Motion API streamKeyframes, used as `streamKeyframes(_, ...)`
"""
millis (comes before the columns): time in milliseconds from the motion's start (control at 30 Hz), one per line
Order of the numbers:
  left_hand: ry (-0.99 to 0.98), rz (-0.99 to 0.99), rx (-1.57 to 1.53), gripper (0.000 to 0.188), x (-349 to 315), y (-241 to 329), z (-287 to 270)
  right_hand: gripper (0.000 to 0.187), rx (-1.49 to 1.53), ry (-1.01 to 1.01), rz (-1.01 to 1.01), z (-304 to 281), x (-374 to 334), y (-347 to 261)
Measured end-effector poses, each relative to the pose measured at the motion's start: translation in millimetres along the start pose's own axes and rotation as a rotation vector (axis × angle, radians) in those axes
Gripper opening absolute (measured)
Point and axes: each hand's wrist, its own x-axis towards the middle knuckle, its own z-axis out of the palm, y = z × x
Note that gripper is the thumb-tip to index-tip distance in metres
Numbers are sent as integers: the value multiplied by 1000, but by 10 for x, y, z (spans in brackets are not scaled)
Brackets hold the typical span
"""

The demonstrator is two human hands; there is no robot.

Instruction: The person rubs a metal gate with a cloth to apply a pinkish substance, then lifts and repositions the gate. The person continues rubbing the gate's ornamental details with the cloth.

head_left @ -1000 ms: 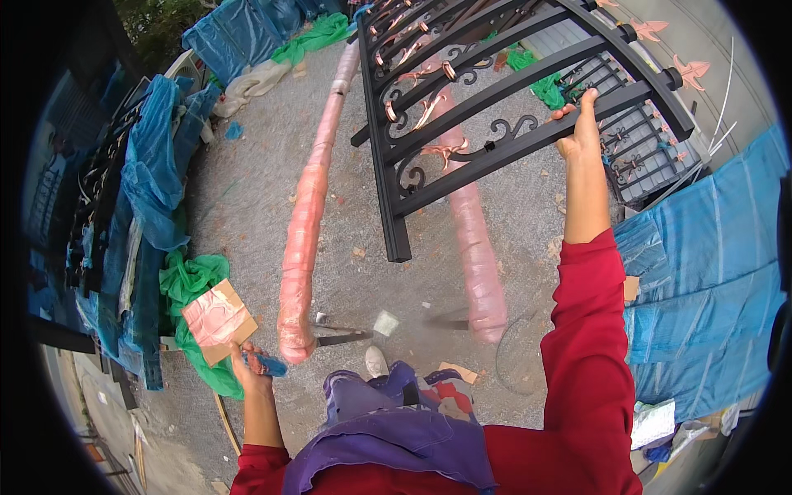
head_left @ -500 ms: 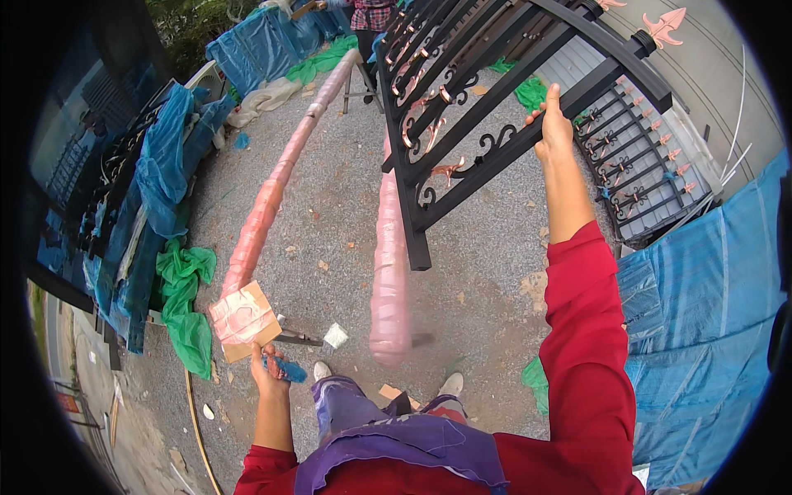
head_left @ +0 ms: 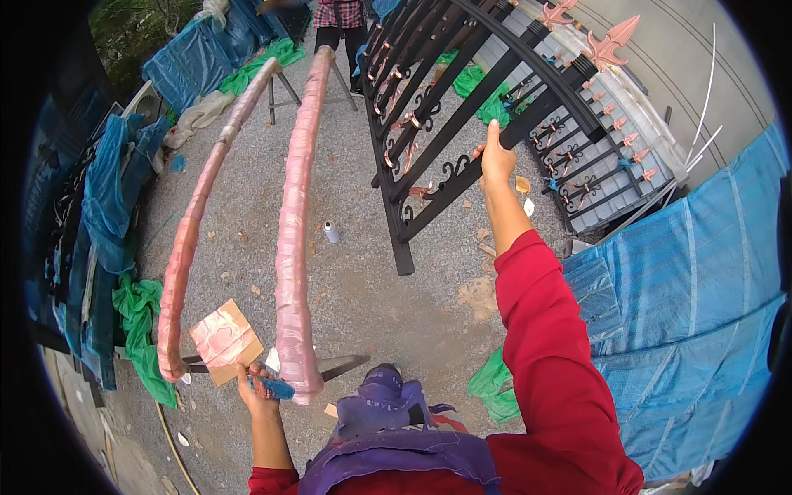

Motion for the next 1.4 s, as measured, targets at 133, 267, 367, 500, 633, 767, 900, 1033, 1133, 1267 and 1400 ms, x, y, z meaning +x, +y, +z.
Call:
streamKeyframes(133, -3, -11, -20, 40, 318, -235, 637, 35, -96, 99, -35, -485, 476, 397)
streamKeyframes(267, -62, -39, -1, 40, 774, -478, 1511, 31, -114, 242, -85, -1053, 1014, 635)
streamKeyframes(367, -187, -44, 27, 38, 1641, -671, 1827, 30, -92, 338, -78, -1626, 1525, 809)
streamKeyframes(500, -268, -88, 117, 30, 1682, -935, 3198, 27, -120, 465, -156, -2193, 2066, 700)
streamKeyframes(633, -293, -80, 90, 28, 1531, -1302, 4298, 24, -178, 560, -139, -2618, 2579, 492)
streamKeyframes(767, -314, -33, 98, 26, 1670, -1833, 4919, 24, -229, 549, -178, -3131, 3288, 499)
streamKeyframes(900, -216, -111, 8, 22, 1417, -2380, 5609, 24, -240, 558, -187, -3518, 4016, 405)
streamKeyframes(1033, -267, -116, 5, 21, 1206, -2704, 6204, 23, -257, 601, -157, -3682, 4798, 207)
streamKeyframes(1133, -365, -68, 32, 22, 1383, -2928, 6431, 22, -243, 624, -161, -3927, 5391, 190)
streamKeyframes(1267, -91, -50, 88, 24, 1680, -3477, 6960, 17, -249, 675, -228, -4265, 6201, 161)
streamKeyframes(1400, -257, -173, 62, 26, 1869, -4040, 7691, 15, -257, 717, -210, -4574, 6790, 330)
